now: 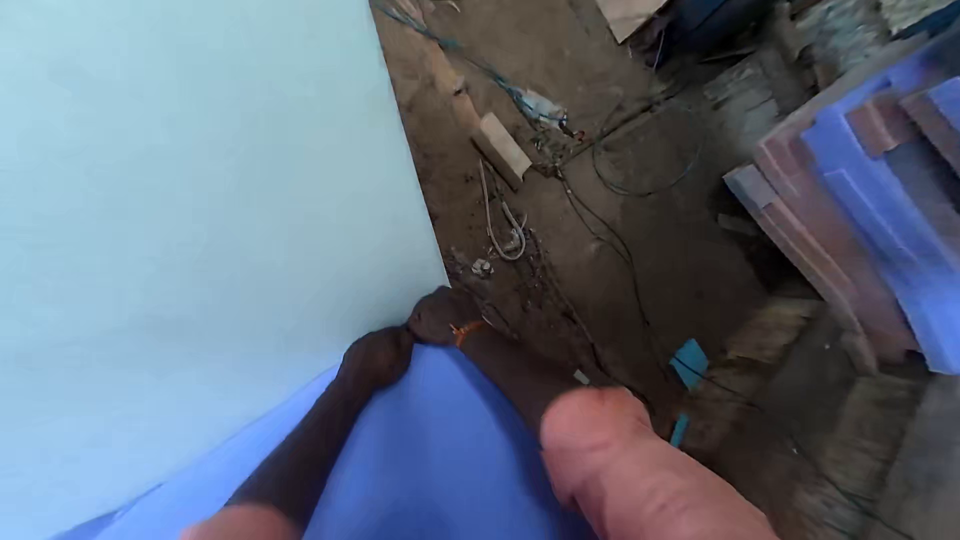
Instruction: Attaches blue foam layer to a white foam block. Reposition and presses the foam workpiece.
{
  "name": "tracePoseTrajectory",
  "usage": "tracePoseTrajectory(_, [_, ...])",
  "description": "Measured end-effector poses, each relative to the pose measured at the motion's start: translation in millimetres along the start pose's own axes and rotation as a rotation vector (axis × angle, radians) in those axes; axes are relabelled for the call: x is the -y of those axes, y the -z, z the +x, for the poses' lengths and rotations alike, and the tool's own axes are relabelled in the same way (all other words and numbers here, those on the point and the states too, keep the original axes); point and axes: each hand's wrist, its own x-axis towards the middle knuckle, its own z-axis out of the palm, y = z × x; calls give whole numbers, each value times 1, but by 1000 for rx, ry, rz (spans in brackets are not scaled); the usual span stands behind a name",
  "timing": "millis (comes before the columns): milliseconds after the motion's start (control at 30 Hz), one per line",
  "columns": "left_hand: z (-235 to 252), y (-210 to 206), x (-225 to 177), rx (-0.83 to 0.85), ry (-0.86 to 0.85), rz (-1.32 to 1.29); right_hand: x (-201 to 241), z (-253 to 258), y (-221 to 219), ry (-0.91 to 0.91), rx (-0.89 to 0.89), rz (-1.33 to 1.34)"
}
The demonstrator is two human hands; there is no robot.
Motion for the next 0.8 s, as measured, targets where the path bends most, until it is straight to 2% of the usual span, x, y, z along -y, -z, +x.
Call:
tracePoseTrajectory(67, [18,7,2,75,36,2,11,12,10,-63,145,-37])
tracePoseTrajectory(133, [16,-1,12,-1,-38,-70,-1,19,11,-1,137,12])
tracePoseTrajectory(167, [9,-7,15,-52,-55,-116,-10,14,5,52,66,78])
tracePoseTrajectory(233, [-3,-10,20,-135,-89,-164,-14,-6,-6,82,-191,202])
tracePoseTrajectory(300, [-7,-13,27,-188,-132,-195,-5,-23,-10,0,-439,138])
tracePoseTrajectory(333, [-7,-15,31,-202,-154,-199,-2,-26,-12,-47,-482,83])
tracePoseTrajectory(433, [-11,-18,34,-205,-181,-172,0,-26,-16,-73,-371,15])
tracePoseTrajectory(600, [-24,7,6,-60,-16,-214,-3,-9,6,-111,4,7])
tracePoseTrajectory(700, [-18,-10,24,-177,-164,-235,5,-7,9,-94,-85,-43])
tracePoseTrajectory(767, [-57,-24,56,-242,-273,-221,1,-15,1,-71,-235,-59])
tracePoseTrajectory(800, [-84,-24,82,-250,-248,-199,-5,-11,-1,-49,-317,-70])
